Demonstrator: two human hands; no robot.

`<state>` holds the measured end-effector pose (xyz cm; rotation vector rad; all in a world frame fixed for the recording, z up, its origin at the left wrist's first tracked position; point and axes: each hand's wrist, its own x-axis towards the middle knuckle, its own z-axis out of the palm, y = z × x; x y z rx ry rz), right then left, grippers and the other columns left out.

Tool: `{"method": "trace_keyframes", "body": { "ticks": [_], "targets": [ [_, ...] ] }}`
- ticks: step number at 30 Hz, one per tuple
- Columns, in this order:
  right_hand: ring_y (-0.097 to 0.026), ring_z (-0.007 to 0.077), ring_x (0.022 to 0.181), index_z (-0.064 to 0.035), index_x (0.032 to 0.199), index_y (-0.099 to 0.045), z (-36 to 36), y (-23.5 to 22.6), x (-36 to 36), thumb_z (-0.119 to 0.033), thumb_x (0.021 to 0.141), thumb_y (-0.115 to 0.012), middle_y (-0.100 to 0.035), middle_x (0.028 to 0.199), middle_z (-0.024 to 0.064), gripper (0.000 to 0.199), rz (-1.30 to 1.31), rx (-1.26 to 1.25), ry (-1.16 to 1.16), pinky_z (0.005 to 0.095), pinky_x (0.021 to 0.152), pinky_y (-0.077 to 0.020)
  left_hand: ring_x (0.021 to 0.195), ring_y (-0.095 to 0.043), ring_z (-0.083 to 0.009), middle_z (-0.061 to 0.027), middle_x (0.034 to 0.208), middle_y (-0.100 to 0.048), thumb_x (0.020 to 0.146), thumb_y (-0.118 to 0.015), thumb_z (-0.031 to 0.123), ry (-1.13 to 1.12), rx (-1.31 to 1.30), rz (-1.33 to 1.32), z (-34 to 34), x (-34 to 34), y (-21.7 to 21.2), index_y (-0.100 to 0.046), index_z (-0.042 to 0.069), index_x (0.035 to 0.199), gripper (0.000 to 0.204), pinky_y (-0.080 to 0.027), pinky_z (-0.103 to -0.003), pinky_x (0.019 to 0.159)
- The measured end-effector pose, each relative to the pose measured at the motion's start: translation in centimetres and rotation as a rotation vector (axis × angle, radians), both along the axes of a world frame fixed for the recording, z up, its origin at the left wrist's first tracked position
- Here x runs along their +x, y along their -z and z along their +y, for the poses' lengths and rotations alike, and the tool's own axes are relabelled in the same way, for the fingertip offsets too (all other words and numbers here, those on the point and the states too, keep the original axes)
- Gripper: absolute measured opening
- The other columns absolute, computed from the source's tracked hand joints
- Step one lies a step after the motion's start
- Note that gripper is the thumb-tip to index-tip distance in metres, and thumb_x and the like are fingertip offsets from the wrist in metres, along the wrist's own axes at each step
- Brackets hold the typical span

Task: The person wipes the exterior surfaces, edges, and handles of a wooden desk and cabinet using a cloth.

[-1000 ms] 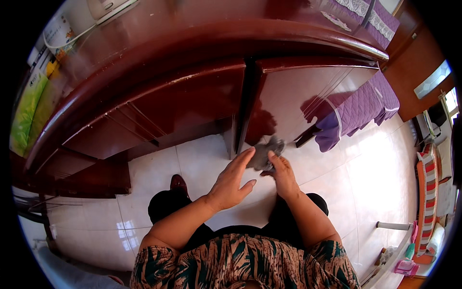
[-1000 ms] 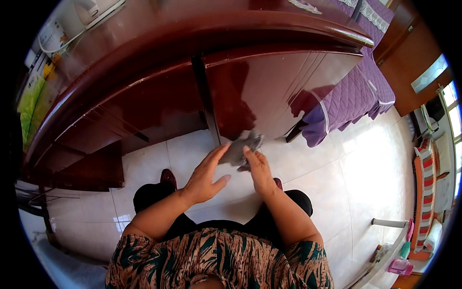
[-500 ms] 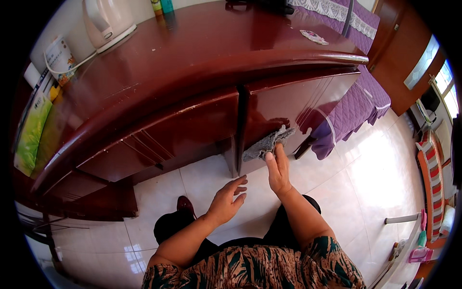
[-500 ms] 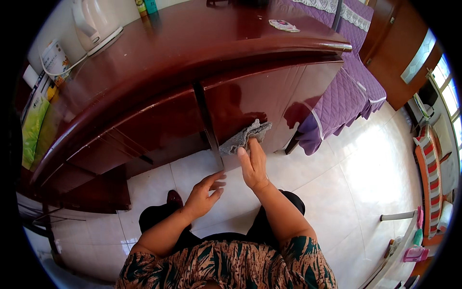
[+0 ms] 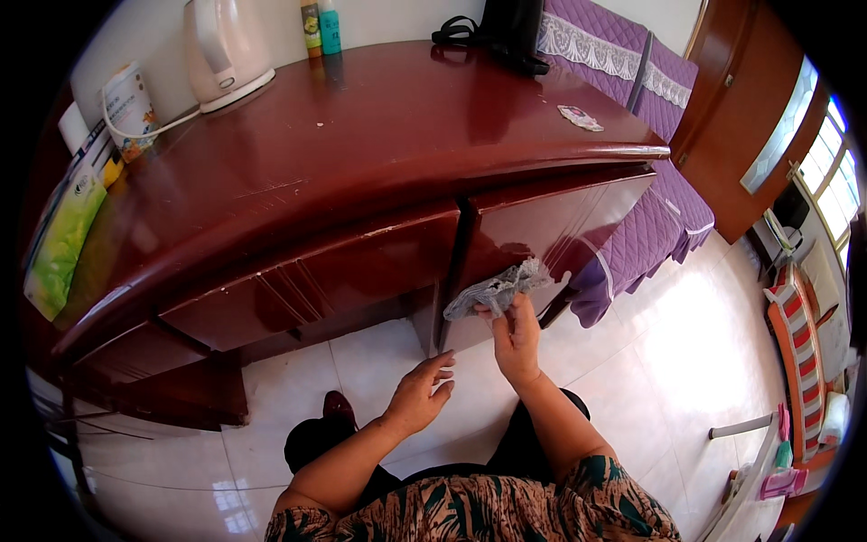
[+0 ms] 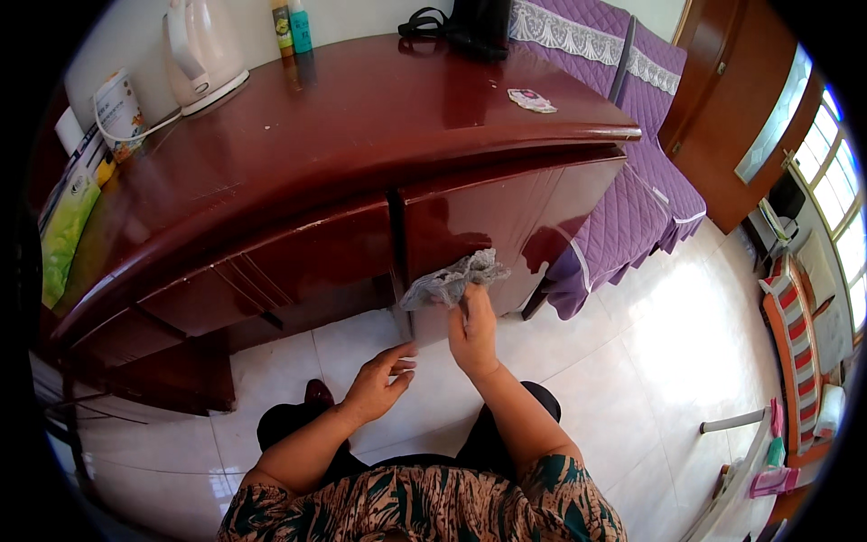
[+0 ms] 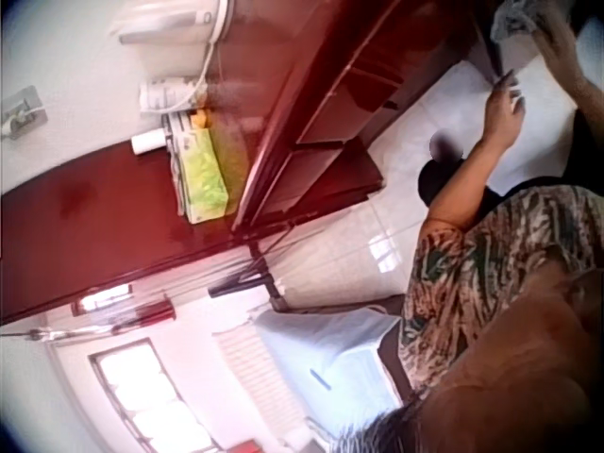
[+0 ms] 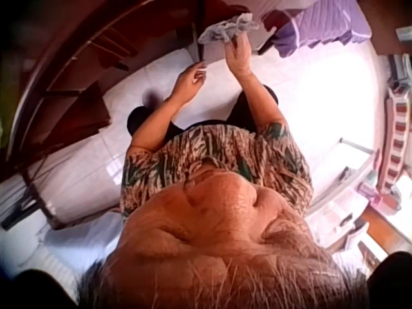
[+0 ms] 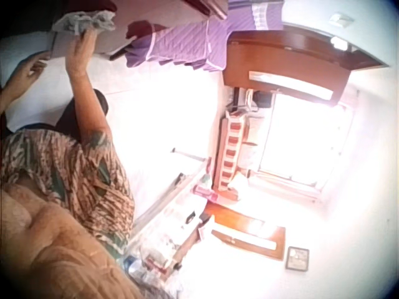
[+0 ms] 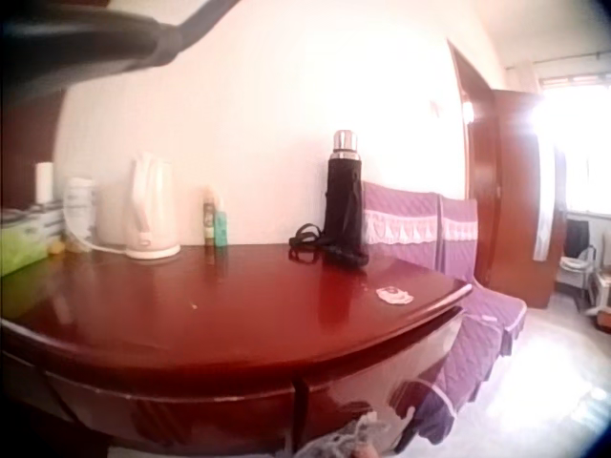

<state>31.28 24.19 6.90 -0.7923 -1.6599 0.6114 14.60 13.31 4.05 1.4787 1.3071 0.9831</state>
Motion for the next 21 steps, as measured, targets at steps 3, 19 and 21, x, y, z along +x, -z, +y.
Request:
{"method": "trace_keyframes", "body": {
  "ticks": [3, 19, 21],
  "targets": [
    [-0.066, 0.0197, 0.085, 0.0019, 0.124, -0.047, 0.2, -1.7, -0.7, 0.008, 0.086, -0.062, -0.057, 0.098, 0.0106, 0.042, -0.144, 0.225, 0.095, 0.028, 0.078, -0.0523, 0.11, -0.063, -0.0231, -0.0142, 0.127, -0.058, 0.091, -0.059, 0.002, -0.023, 0.107, -0.017, 0.6, -0.5, 1.2, -0.044, 0.008, 0.14, 0.052, -0.052, -0.033, 0.091],
    [-0.049, 0.0273, 0.104, 0.0018, 0.129, -0.047, 7.0, -8.9, 0.3, -0.013, 0.093, -0.057, -0.046, 0.121, 0.0185, 0.041, 0.164, 0.416, 0.693, 0.0359, 0.092, -0.0398, 0.114, -0.061, -0.0237, -0.0151, 0.131, -0.056, 0.091, -0.059, 0.003, 0.018, 0.095, 0.083, 1.7, 0.5, 0.3, -0.042, 0.007, 0.141, 0.053, -0.049, -0.034, 0.095],
    [-0.046, 0.0299, 0.112, 0.0024, 0.133, -0.046, 8.2, -9.7, 2.0, -0.013, 0.096, -0.052, -0.04, 0.129, 0.0204, 0.04, 0.253, 0.22, 0.742, 0.0379, 0.095, -0.0398, 0.113, -0.062, -0.0252, -0.0149, 0.131, -0.055, 0.09, -0.06, 0.004, 0.009, 0.086, 0.072, 1.7, 0.6, 0.0, -0.043, 0.008, 0.14, 0.053, -0.049, -0.036, 0.095]
  ]
}}
